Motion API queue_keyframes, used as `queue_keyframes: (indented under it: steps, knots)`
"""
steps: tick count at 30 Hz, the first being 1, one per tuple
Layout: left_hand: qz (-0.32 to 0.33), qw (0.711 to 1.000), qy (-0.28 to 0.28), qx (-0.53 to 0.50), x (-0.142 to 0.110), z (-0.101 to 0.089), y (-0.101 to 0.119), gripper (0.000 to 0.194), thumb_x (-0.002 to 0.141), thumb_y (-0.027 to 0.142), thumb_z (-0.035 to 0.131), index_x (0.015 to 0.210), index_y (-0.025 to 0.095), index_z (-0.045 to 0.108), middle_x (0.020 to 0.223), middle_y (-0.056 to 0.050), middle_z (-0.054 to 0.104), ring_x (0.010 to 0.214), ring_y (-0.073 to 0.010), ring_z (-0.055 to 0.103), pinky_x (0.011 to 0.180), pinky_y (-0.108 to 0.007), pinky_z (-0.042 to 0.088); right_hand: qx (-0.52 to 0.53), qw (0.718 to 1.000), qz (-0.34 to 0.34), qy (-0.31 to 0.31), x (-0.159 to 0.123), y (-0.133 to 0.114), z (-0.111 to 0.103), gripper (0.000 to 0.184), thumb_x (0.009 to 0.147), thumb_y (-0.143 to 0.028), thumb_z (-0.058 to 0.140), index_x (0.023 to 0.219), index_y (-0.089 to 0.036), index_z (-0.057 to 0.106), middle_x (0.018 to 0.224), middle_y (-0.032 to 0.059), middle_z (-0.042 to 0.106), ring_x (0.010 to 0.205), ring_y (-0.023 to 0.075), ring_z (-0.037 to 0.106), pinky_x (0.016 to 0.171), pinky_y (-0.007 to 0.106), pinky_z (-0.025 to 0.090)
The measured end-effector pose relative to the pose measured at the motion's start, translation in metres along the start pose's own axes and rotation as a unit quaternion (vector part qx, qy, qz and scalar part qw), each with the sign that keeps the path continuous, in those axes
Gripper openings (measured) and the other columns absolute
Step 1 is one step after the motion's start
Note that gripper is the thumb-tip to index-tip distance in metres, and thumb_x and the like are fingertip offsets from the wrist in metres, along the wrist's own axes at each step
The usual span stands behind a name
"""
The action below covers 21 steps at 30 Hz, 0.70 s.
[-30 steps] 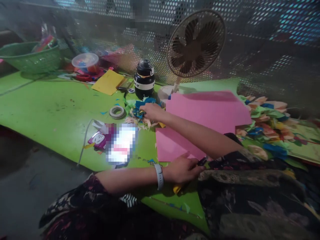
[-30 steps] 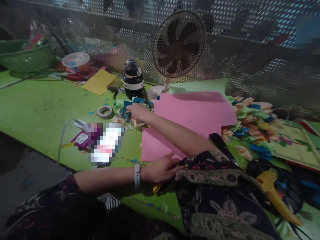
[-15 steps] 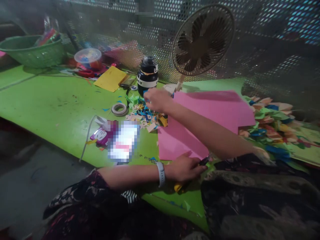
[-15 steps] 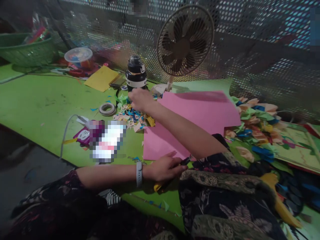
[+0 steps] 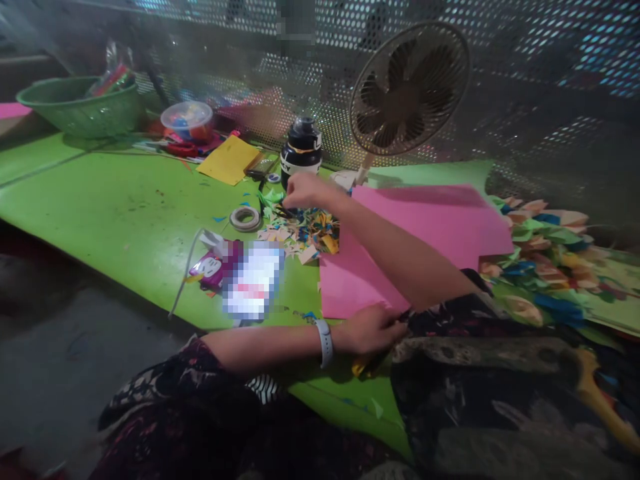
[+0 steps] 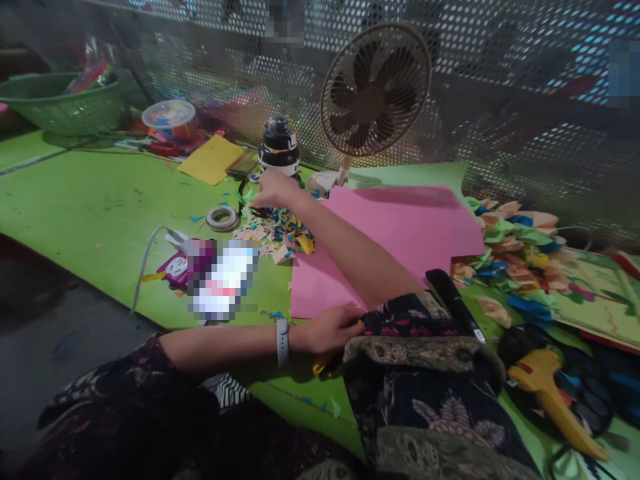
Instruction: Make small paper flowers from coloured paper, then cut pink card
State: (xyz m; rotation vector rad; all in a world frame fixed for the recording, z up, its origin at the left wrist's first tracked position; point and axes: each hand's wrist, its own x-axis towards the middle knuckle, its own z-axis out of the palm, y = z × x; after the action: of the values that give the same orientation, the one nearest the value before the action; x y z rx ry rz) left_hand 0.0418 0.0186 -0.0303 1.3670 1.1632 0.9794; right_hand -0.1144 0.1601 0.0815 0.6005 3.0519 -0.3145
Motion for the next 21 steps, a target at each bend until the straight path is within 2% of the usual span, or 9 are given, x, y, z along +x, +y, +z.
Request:
queue_keyframes:
  steps: [3, 6, 8, 10, 13, 16, 21]
  knots:
    - [-0.028, 0.999, -0.006, -0.029, 0.001, 0.002, 0.001, 0.036, 0.095, 0.049, 0.051, 0.077, 0.018, 0.055, 0.075, -0.002, 0.062, 0.075, -0.0178, 0.059, 0.074, -0.029, 0.050, 0.079, 0.995, 0.044, 0.052, -0.003, 0.025, -0.019, 0.023, 0.077, -0.019, 0.062, 0.094, -0.010, 0.075, 0.089, 0.0111, 0.073, 0.083, 0.0224, 0.067, 0.069, 0.029, 0.049]
    - [-0.059, 0.994, -0.014, -0.091, 0.001, 0.003, -0.001, 0.037, 0.095, 0.053, 0.050, 0.082, 0.018, 0.051, 0.075, -0.002, 0.061, 0.070, -0.0157, 0.059, 0.068, -0.028, 0.049, 0.061, 0.994, 0.055, 0.066, -0.013, 0.033, -0.017, 0.027, 0.075, -0.015, 0.063, 0.100, -0.011, 0.074, 0.097, 0.0104, 0.074, 0.089, 0.0224, 0.066, 0.073, 0.029, 0.047]
    - [-0.076, 0.989, -0.023, -0.127, 0.001, 0.004, -0.002, 0.037, 0.094, 0.054, 0.051, 0.085, 0.018, 0.050, 0.076, -0.002, 0.062, 0.069, -0.0158, 0.060, 0.068, -0.028, 0.050, 0.046, 0.998, 0.009, 0.036, -0.022, 0.025, -0.007, 0.029, 0.076, -0.014, 0.063, 0.104, -0.013, 0.072, 0.104, 0.0097, 0.073, 0.093, 0.0219, 0.065, 0.074, 0.028, 0.046]
    - [-0.082, 0.986, -0.028, -0.144, 0.001, 0.004, -0.002, 0.037, 0.095, 0.053, 0.051, 0.085, 0.018, 0.050, 0.079, -0.004, 0.063, 0.070, -0.0162, 0.062, 0.068, -0.030, 0.051, 0.020, 0.997, -0.075, -0.023, -0.032, 0.008, 0.005, 0.029, 0.077, -0.015, 0.064, 0.105, -0.015, 0.072, 0.112, 0.0096, 0.072, 0.098, 0.0216, 0.065, 0.074, 0.027, 0.044]
    - [-0.072, 0.988, -0.031, -0.133, 0.000, 0.003, -0.001, 0.035, 0.096, 0.051, 0.050, 0.087, 0.017, 0.053, 0.081, -0.005, 0.065, 0.072, -0.0171, 0.062, 0.068, -0.030, 0.051, -0.070, 0.976, -0.178, -0.103, -0.044, -0.021, 0.021, 0.032, 0.074, -0.017, 0.070, 0.107, -0.017, 0.071, 0.121, 0.0114, 0.069, 0.104, 0.0247, 0.063, 0.072, 0.028, 0.043]
    - [-0.060, 0.992, -0.021, -0.107, -0.002, 0.002, 0.001, 0.037, 0.097, 0.049, 0.049, 0.090, 0.015, 0.059, 0.080, -0.006, 0.064, 0.072, -0.0170, 0.061, 0.069, -0.030, 0.051, -0.151, 0.961, -0.196, -0.124, -0.048, -0.037, 0.030, 0.036, 0.072, -0.017, 0.073, 0.108, -0.017, 0.071, 0.117, 0.0133, 0.070, 0.102, 0.0273, 0.064, 0.070, 0.030, 0.042]
    - [-0.056, 0.994, -0.012, -0.091, -0.001, 0.002, 0.000, 0.040, 0.095, 0.051, 0.053, 0.096, 0.013, 0.064, 0.081, -0.005, 0.066, 0.076, -0.0174, 0.062, 0.074, -0.030, 0.052, -0.178, 0.956, -0.198, -0.127, -0.045, -0.036, 0.033, 0.033, 0.072, -0.021, 0.075, 0.105, -0.019, 0.072, 0.115, 0.0117, 0.071, 0.103, 0.0273, 0.064, 0.072, 0.031, 0.043]
